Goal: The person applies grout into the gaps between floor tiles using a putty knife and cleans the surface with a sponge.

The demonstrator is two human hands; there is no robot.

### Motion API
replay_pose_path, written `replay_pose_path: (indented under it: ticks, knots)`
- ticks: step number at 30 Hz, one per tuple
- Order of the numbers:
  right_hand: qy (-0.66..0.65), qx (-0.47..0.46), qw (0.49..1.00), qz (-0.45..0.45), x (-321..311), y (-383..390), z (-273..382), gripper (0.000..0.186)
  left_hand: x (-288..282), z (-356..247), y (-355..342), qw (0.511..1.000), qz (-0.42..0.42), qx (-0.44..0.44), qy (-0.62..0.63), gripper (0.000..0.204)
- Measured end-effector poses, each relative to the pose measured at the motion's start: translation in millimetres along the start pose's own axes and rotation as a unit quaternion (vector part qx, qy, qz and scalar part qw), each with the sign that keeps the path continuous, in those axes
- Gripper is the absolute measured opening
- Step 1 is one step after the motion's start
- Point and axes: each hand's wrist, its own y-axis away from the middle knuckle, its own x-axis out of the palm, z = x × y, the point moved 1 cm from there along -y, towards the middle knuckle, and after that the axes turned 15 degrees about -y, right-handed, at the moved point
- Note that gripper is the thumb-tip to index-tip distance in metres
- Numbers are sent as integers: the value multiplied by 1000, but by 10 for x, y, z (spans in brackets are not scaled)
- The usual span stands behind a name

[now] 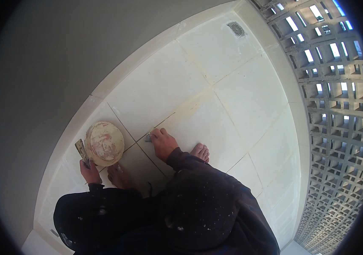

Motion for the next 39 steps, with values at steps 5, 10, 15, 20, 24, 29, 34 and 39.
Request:
replay_pose_path:
  ticks: [5, 10, 15, 20, 24, 29, 34, 39]
  knots:
    - [-162, 119, 970, -137, -727, -107, -330, 26, -40, -85, 5, 1000, -13, 17, -11, 16]
    - [140, 87, 971, -171, -889, -210, -844, 27, 22, 22, 20, 1000, -21, 6, -21, 18]
    - [207, 67, 972, -84, -541, -255, -816, 22, 74, 15, 63, 1000, -10, -15, 0, 19]
    - [132, -8, 991, -17, -135, -72, -354, 14, 35, 23, 108, 1000, -23, -14, 9, 20]
    - [61, -68, 996, 19, 219, -110, 59, 15, 17, -18, 69, 1000, -22, -11, -15, 20]
    - [-154, -9, 987, 48, 3, -55, 255, 21, -72, -102, 49, 1000, -24, -16, -12, 19]
    - [-265, 289, 910, -136, -1070, 254, -667, 21, -22, 13, 55, 997, 39, -53, 45, 17]
    - [-586, 372, 687, -214, -1510, 245, -695, 31, -262, -254, 176, 992, -48, 106, -43, 24]
